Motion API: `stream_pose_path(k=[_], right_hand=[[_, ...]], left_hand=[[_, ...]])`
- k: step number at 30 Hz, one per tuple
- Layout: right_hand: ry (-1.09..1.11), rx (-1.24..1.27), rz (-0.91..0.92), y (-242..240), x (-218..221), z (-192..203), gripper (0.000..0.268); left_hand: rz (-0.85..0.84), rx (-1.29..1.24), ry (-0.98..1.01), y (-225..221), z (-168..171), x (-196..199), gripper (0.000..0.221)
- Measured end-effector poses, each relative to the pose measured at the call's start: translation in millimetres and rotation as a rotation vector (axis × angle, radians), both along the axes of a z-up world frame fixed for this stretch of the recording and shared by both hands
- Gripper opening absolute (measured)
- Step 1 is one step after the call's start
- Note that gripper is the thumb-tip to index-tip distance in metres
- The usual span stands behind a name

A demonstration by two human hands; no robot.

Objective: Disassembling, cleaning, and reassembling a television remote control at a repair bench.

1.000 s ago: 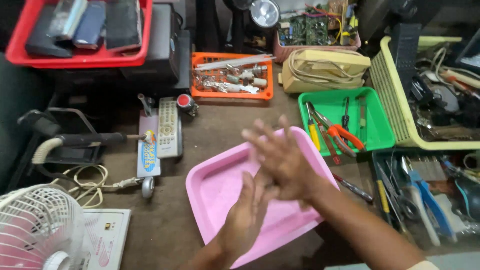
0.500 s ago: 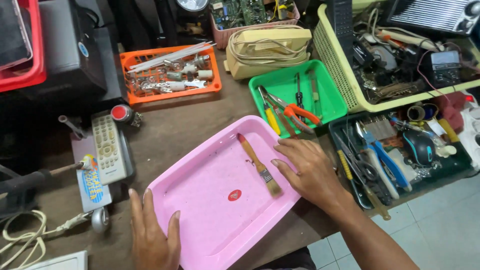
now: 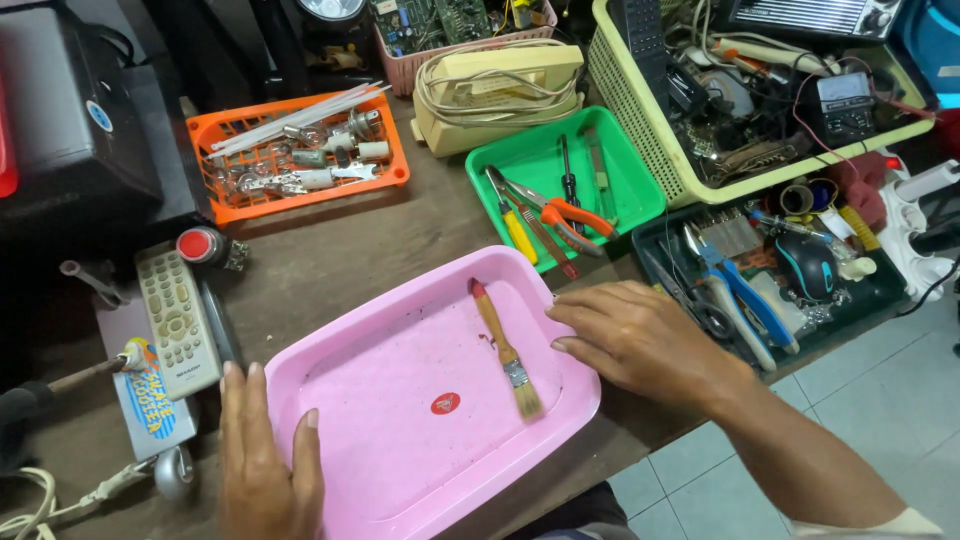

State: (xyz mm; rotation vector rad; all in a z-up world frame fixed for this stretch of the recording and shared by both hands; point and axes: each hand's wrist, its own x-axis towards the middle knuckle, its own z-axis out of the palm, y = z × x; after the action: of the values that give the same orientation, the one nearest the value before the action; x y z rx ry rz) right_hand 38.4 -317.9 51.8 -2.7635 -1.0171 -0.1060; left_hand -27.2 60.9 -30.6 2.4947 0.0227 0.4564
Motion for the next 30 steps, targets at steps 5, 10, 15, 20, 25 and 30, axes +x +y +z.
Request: stream_pose_path(k=[5,10,15,20,25,30], right_hand=[[-0.055,0.045,-0.148,-36.8,39.3,59.1,0.033],[0.202,0.071,-0.648,-79.0,101.2,117.6,0.037],[0.338,-0.24,-0.848,-122.8,155.0,105.8,0.035],[0.585,-0.488,-0.911,-132.8,173.4,80.3,0.039],[0.744,-0.528,-0.995,-141.9,182.6,55.1,0.067],[0.677,-0.618,-0.987,-159.9,196.5,40.9,0.046]], left_hand=[[-0.139,0.087,-0.135,-29.3,67.6,-2.8,0.051],[-0.376,0.129,-0.303,-66.1,126.9,-2.0,0.038],[-0.586,0.188,-0.292,-67.5,176.7,-1.4,0.038],[-0.559,0.214,-0.302,-53.6,175.3,0.6,0.03],[-0.522,0.088,-0.281,-42.5,168.4,1.1,0.023],[-0.609,0.102,-0.169,-22.2,173.3,13.1,0.055]])
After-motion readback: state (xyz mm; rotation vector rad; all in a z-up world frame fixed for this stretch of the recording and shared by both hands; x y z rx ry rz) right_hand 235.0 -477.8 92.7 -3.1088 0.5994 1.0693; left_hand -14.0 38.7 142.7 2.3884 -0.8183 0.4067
